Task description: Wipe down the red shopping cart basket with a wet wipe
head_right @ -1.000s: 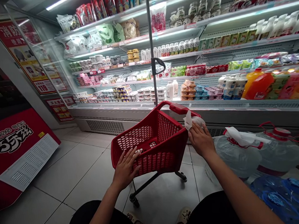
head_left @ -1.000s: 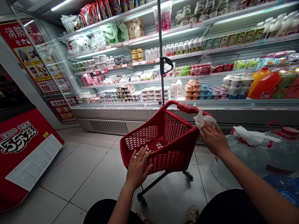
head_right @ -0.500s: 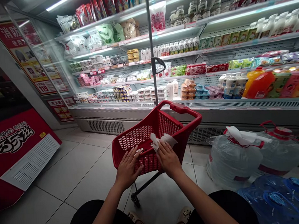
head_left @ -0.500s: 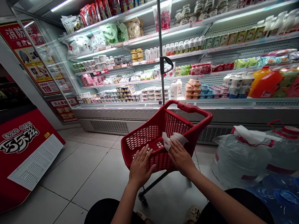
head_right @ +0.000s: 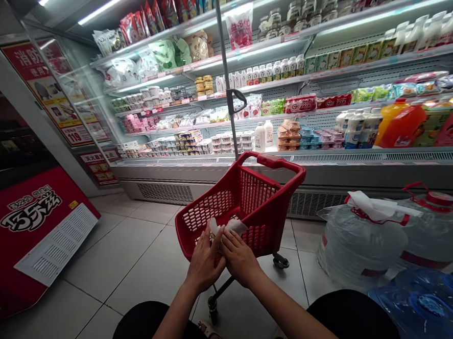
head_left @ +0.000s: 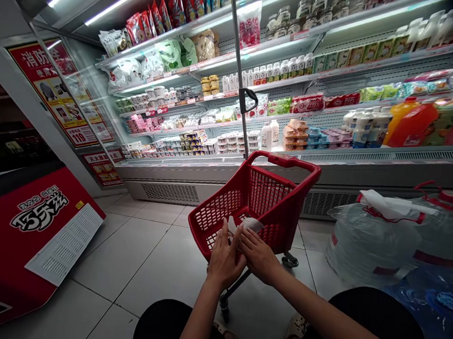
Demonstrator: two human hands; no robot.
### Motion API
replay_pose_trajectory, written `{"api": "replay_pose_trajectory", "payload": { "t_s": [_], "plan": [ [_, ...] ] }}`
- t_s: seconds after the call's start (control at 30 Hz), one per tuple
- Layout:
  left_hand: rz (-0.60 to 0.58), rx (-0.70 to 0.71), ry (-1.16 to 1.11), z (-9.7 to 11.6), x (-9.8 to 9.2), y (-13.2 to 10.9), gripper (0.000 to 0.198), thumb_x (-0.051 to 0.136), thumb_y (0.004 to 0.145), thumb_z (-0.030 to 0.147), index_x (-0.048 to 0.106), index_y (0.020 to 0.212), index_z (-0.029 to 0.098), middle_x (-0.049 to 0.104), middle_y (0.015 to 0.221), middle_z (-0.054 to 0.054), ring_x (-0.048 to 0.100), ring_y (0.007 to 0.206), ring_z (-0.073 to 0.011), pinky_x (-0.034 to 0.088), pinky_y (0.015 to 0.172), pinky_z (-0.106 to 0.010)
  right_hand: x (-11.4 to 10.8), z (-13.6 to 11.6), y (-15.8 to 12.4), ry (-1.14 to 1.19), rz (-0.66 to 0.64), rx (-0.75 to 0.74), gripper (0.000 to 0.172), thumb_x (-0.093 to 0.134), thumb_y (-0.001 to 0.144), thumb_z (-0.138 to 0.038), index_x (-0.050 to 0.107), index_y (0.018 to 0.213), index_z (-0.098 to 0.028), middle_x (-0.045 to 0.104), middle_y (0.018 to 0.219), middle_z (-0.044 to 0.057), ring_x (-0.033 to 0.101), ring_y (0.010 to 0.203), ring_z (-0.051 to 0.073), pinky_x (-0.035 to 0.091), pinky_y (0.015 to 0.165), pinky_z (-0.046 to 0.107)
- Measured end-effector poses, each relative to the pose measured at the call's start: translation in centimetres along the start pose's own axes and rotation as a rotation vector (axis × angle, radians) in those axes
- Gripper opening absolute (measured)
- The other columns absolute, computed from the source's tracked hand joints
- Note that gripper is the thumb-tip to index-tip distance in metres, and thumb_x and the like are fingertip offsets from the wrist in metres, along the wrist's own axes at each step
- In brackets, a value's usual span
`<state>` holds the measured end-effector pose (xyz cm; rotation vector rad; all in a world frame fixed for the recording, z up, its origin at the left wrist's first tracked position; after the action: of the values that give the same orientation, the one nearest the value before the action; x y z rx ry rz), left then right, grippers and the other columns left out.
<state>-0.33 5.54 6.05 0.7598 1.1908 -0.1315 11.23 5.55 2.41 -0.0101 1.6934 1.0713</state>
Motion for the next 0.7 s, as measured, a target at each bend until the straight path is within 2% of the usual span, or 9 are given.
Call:
{"api": "replay_pose_trajectory", "payload": {
  "t_s": [0.07,0.13,0.2,0.27,0.33,0.4,0.5,0.7],
  "plan": [
    [-0.011,-0.014,-0.062,0.0,-0.3,-0.2,0.094,0.062,0.09,0.02,0.011,0.167,0.036,-0.008,0.176,-0.008,0.029,0.157,-0.0365,0.047,0.114,-0.052,-0.9,1.1,-0.3,0.0,-0.012,-0.026,0.057,0.05,0.099,-0.018,0.047,0.156,-0.019,0.048,0.161,0.008,0.035,0.154,0.023,0.031,0.128,0.047],
    [-0.03,-0.022,-0.094,-0.7,-0.5,-0.6,0.09,0.059,0.093,0.021,0.01,0.167,0.033,-0.001,0.176,-0.009,0.035,0.154,-0.0317,0.051,0.111,-0.046,-2.0,2.8,-0.7,-0.019,-0.024,-0.013,0.053,0.048,0.102,-0.022,0.046,0.155,-0.017,0.045,0.163,0.009,0.033,0.155,0.023,0.03,0.128,0.047],
    [-0.036,-0.029,-0.055,-2.3,-0.7,-1.2,0.08,0.055,0.099,0.027,0.013,0.167,0.033,0.017,0.174,-0.009,0.041,0.152,-0.0283,0.049,0.114,-0.048,-2.9,4.8,-1.2,-0.044,-0.031,0.033,0.051,0.046,0.104,-0.026,0.047,0.154,-0.016,0.042,0.164,0.01,0.031,0.156,0.024,0.03,0.128,0.049],
    [-0.022,-0.036,0.035,-4.3,-0.9,-1.9,0.068,0.05,0.105,0.035,0.02,0.166,0.034,0.039,0.167,-0.006,0.045,0.149,-0.0263,0.04,0.122,-0.054,-3.3,6.5,-1.5,-0.058,-0.028,0.087,0.05,0.045,0.105,-0.031,0.049,0.152,-0.016,0.041,0.164,0.011,0.032,0.155,0.025,0.029,0.128,0.051],
    [-0.025,-0.004,0.09,-5.9,-0.7,-2.5,0.058,0.044,0.108,0.038,0.028,0.163,0.033,0.051,0.159,-0.004,0.05,0.145,-0.0229,0.041,0.122,-0.051,-3.3,7.5,-1.6,-0.057,-0.029,0.135,0.049,0.044,0.106,-0.035,0.05,0.151,-0.017,0.041,0.165,0.011,0.031,0.156,0.025,0.029,0.128,0.051],
    [-0.039,0.041,0.126,-6.6,-0.2,-2.6,0.05,0.04,0.109,0.037,0.039,0.159,0.031,0.057,0.154,-0.002,0.056,0.14,-0.021,0.043,0.121,-0.048,-3.1,8.0,-1.5,-0.052,-0.031,0.174,0.05,0.041,0.107,-0.037,0.049,0.152,-0.018,0.039,0.166,0.011,0.029,0.157,0.024,0.028,0.128,0.051],
    [-0.037,0.051,0.169,-6.3,0.6,-2.2,0.046,0.036,0.11,0.033,0.047,0.154,0.029,0.064,0.146,-0.003,0.063,0.132,-0.0212,0.045,0.119,-0.047,-2.6,8.8,-1.0,-0.053,-0.029,0.228,0.051,0.037,0.108,-0.039,0.047,0.154,-0.019,0.039,0.166,0.009,0.028,0.157,0.023,0.027,0.128,0.05],
    [0.023,-0.013,0.201,-3.5,2.9,-1.3,0.053,0.04,0.108,0.029,0.038,0.161,0.032,0.064,0.146,-0.004,0.065,0.127,-0.0241,0.045,0.118,-0.049,-1.9,10.6,-0.7,-0.079,0.005,0.327,0.048,0.035,0.109,-0.038,0.053,0.148,-0.017,0.05,0.159,0.012,0.034,0.154,0.026,0.029,0.126,0.052]
  ]
}}
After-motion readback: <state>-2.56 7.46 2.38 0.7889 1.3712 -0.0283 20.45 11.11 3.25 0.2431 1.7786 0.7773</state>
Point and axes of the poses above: each hand's wrist, its own y-axis towards the middle knuckle, its own x-axis out of the palm, z = x × y, the point moved 6 cm from there along y, towards the middle knuckle
